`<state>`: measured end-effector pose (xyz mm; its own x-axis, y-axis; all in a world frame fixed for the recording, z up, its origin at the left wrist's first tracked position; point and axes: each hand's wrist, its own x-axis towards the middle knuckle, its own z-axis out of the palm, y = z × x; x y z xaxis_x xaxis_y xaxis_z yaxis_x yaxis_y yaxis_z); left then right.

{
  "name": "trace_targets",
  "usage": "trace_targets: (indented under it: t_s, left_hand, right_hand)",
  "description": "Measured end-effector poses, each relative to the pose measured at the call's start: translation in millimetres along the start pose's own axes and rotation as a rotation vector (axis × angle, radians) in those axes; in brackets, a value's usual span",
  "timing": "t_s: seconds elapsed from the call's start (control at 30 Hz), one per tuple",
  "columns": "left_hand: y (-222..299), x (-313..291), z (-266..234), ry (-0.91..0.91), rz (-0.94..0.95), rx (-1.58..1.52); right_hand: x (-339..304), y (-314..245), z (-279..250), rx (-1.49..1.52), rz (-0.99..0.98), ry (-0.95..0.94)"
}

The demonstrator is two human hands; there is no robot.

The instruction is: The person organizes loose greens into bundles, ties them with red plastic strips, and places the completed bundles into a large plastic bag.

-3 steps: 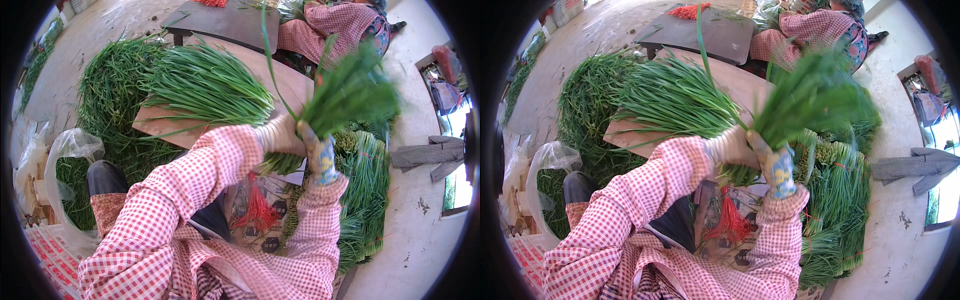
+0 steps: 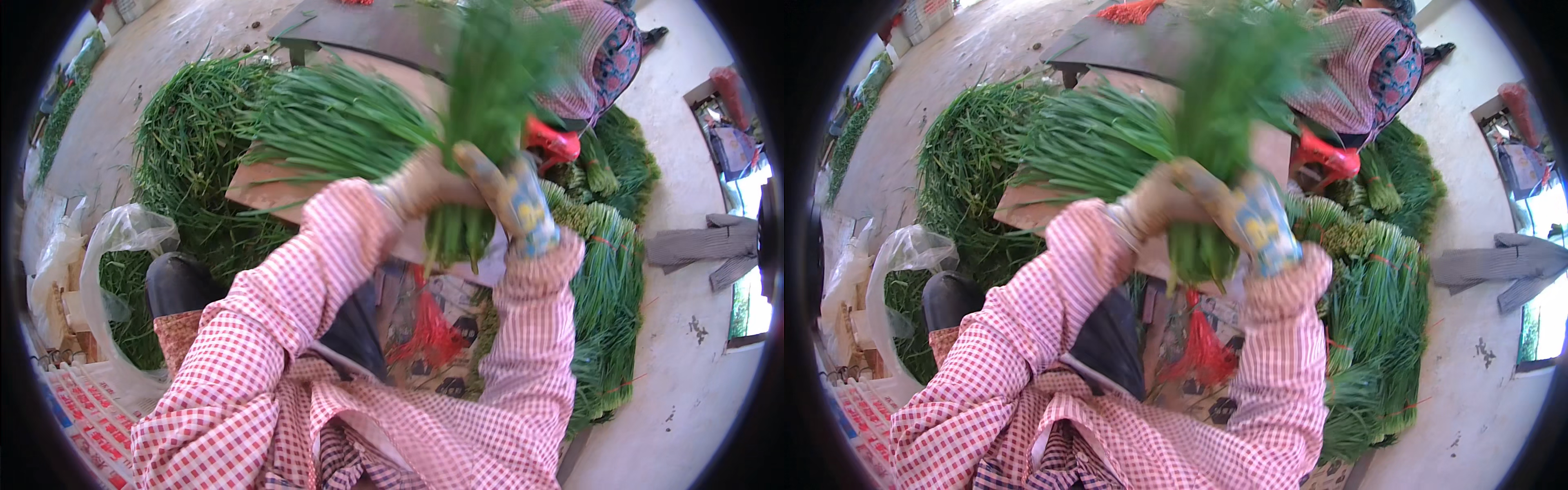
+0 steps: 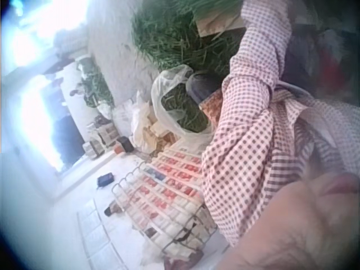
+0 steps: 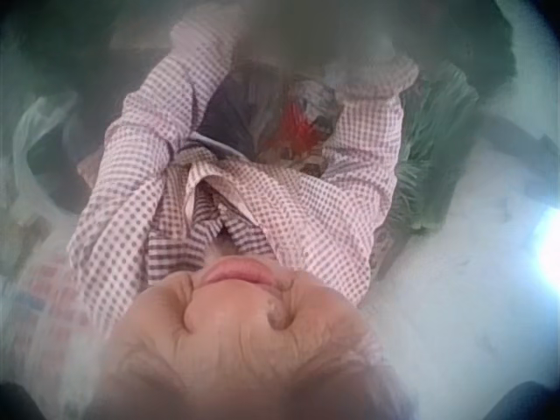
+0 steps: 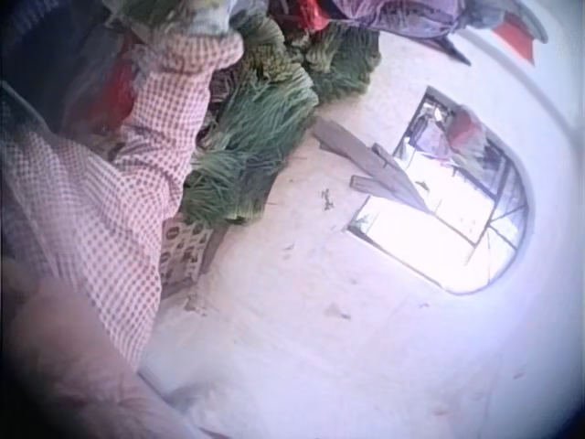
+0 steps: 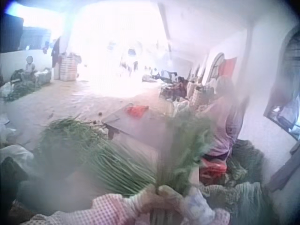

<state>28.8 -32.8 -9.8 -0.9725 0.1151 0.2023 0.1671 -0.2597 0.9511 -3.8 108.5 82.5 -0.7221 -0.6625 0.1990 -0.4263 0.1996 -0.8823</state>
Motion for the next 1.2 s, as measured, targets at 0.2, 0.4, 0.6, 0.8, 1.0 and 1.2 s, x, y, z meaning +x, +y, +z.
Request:
trace_targets:
  t_s: [0.2,0.4,0.6,0.8,1.0,1.2]
  left_hand:
    - [15,-130,-103,0.248,0.141,-0.791]
    - [3,-221,-136,0.402,0.475,-0.984]
    - [30,-247,-176,0.36,0.687,-1.07]
    - [50,-262,-182,0.573,0.628,-0.954]
    - [59,-266,-187,0.843,0.526,-0.925]
    - [52,-259,-198,0.877,0.531,-0.876]
  right_hand:
    - [45,-70,137,-0.659,-0.034,-0.47]
    - [73,-85,261,-0.711,-0.149,-0.784]
    - [87,-83,215,0.06,0.175,-0.756]
    - [45,-57,252,-0.1,0.149,-0.859]
    - [15,-77,281,-0.504,0.073,-0.71]
    - [22,2,306,-0.419,-0.153,-0.522]
